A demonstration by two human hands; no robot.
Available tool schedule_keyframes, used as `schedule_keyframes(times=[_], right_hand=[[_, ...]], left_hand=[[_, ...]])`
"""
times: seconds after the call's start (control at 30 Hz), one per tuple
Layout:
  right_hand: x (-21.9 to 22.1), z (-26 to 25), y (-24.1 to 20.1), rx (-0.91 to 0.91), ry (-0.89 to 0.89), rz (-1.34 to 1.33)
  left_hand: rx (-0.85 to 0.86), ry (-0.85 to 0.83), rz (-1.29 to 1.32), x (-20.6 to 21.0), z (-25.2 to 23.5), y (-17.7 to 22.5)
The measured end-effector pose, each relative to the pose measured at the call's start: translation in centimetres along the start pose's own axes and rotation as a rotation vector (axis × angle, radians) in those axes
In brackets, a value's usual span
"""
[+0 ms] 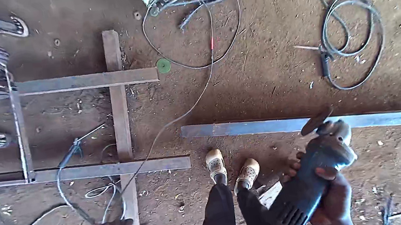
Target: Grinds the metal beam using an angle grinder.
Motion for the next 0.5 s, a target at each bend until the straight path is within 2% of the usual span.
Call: schedule_keyframes(times=[0.1, 0.17, 0.2, 0.3, 0.37, 0.43, 0.5], right_hand=[[-0.4, 1.4, 0.6, 0.066, 0.093, 0.090], [-1.2, 2.8, 1.1, 0.107, 0.244, 0.230], [-1.7, 3.7, 1.0, 0.137, 0.319, 0.316], [-3.2, 3.9, 0.9, 0.205, 0.460, 0.444], [-4.5, 3.4, 0.8, 0.233, 0.506, 0.480], [-6.6, 2.7, 0.0, 0.225, 0.561, 0.516], [-9.1, 1.8, -0.9, 0.212, 0.609, 0.553]], left_hand=[[-0.109, 0.240, 0.266, -3.4, -1.7, 0.5], [-0.095, 0.317, 0.524, -2.7, -3.4, 2.9], [-0.063, 0.295, 0.661, -1.3, -3.8, 5.0], [0.036, 0.123, 1.021, 5.0, -4.7, 12.5], [0.111, -0.041, 1.123, 9.9, -5.1, 17.7], [0.173, -0.282, 1.020, 15.8, -5.1, 22.6], [0.162, -0.616, 0.759, 21.2, -4.9, 26.4]])
Point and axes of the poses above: each hand's wrist, its own z-axis away from the middle knuckle, its own x-axis out of the palm, y = z × x, the point moved 8 cm from there along -z, towards the middle knuckle, and after that the axes turned 8 degrees about -y, right-handed, at the moved point
